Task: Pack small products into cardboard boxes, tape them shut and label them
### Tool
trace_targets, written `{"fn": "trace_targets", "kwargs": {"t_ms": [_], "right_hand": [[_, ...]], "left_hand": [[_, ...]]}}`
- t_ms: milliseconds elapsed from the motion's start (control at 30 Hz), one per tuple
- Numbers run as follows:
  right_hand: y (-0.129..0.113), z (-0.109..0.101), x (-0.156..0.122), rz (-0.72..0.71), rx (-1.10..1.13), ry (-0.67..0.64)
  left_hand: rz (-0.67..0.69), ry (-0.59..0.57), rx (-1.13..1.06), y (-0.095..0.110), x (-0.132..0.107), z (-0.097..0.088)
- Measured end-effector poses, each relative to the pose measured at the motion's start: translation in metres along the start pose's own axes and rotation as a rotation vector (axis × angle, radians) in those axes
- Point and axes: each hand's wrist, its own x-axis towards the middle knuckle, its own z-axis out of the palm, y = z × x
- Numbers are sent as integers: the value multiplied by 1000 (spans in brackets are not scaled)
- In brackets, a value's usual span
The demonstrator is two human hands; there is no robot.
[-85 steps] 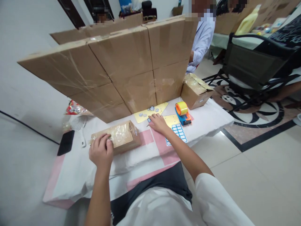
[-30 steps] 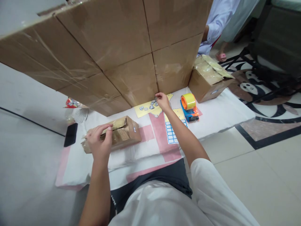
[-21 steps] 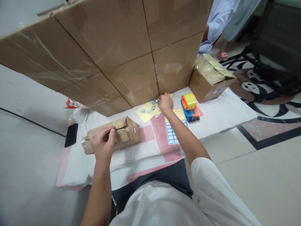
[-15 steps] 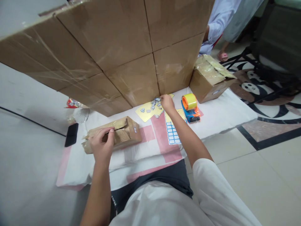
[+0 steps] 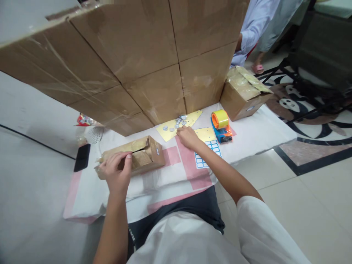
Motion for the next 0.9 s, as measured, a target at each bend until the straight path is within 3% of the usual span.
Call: {"fn": "trace_targets", "kwargs": {"t_ms": [133,300,400,633,733,900], "right_hand": [[-9,5,-3,-27,-31,10],[-5,6,-13,171,-72,92],[-2,9,-10,210,-10,102],[8,-6,53,226,182,230],[14,-18,65,246,246,267],[14,-23,30,207,288,302]], "left_hand": [[4,13,3,1,-2,-3],[3,10,28,-2,-5,-9],[8,11,29,-4,-7,-9],[1,15,31,0,-7,-10],[3,21,45,1,-7,-14],[-141,184,125,-26,-6,-29]]}}
